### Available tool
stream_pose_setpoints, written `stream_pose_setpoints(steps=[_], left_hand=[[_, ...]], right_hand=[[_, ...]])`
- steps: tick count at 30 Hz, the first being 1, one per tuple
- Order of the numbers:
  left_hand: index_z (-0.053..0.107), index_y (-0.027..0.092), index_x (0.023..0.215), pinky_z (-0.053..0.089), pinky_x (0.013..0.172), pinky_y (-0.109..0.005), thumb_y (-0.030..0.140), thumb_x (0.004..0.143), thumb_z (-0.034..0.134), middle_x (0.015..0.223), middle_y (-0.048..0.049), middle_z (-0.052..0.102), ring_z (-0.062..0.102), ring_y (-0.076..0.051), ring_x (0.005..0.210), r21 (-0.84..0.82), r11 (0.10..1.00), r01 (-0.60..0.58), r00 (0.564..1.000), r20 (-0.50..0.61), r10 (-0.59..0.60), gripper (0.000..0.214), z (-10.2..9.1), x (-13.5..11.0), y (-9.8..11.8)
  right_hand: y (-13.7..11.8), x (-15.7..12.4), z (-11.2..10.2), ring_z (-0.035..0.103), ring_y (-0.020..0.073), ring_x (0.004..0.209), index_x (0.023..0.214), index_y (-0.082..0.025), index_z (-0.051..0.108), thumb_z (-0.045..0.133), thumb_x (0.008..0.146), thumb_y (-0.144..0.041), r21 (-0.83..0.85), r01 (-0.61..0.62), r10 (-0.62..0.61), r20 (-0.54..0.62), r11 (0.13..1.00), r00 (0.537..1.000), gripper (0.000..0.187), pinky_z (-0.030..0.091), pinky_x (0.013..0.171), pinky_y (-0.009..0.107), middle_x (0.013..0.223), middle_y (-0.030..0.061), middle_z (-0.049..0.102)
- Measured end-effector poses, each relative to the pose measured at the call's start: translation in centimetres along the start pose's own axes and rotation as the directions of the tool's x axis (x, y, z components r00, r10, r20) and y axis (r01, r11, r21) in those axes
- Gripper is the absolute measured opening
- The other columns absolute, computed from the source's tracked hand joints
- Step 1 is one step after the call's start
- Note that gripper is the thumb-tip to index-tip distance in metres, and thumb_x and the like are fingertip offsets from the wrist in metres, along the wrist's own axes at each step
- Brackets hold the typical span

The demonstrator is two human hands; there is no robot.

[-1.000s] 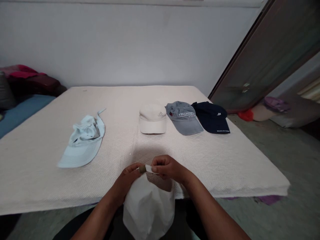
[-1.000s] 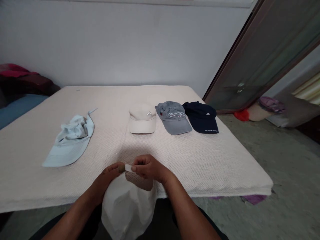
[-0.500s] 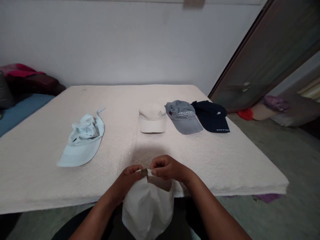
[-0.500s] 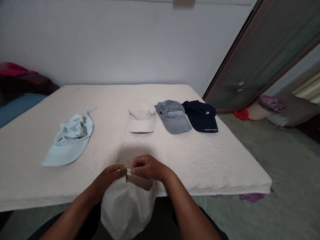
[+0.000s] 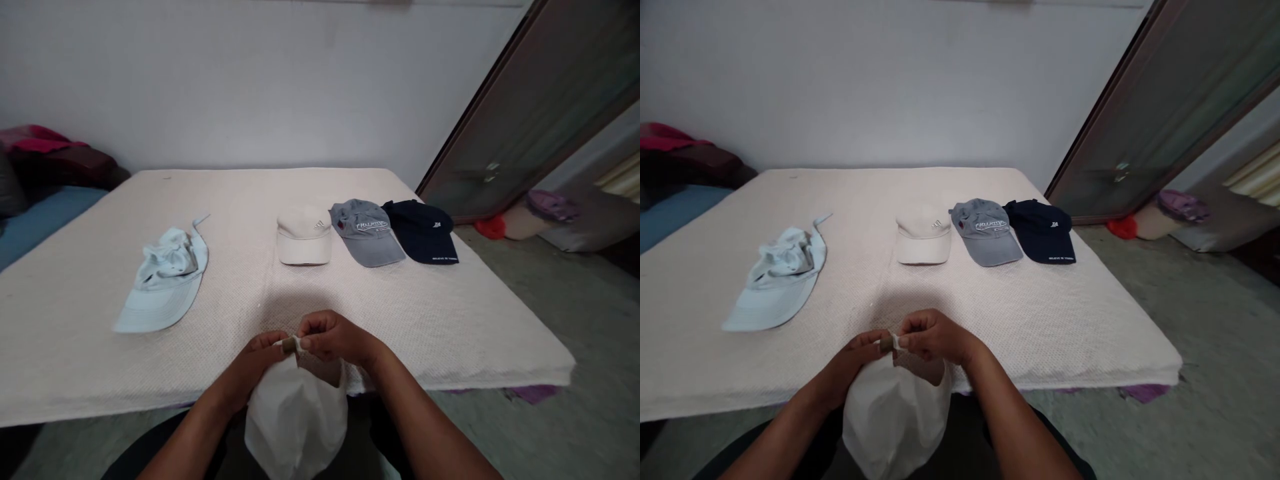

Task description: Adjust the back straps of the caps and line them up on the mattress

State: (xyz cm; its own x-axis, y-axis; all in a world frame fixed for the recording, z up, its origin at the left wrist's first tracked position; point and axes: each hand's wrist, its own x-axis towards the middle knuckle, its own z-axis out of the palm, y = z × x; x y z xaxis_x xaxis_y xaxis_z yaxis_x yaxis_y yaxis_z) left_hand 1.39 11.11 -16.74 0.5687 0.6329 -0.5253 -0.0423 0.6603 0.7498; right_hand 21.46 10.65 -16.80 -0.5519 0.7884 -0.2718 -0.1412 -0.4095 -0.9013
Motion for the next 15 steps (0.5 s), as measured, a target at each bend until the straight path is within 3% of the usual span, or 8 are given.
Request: stream_pose_setpoints(steps=[15], left_hand=[[0.061, 0.017, 0.074, 0.034, 0.05, -0.021, 0.034, 0.071, 0.071, 0.061, 0.0028, 0.06, 0.05, -0.009, 0.05, -0.112, 0.993, -0.039, 0.999, -0.027, 0.036, 0.019, 0.13, 0.06, -0.19]], right_hand=[[0.14, -0.22, -0.16, 0.032, 0.004, 0.041, 0.079, -0.015, 0.057, 0.069, 0.072, -0.033, 0.138, -0.01, 0.008, 0.015, 0.99, 1.0, 0.023, 0.021, 0.041, 0.018, 0.047, -0.0081, 0.044]])
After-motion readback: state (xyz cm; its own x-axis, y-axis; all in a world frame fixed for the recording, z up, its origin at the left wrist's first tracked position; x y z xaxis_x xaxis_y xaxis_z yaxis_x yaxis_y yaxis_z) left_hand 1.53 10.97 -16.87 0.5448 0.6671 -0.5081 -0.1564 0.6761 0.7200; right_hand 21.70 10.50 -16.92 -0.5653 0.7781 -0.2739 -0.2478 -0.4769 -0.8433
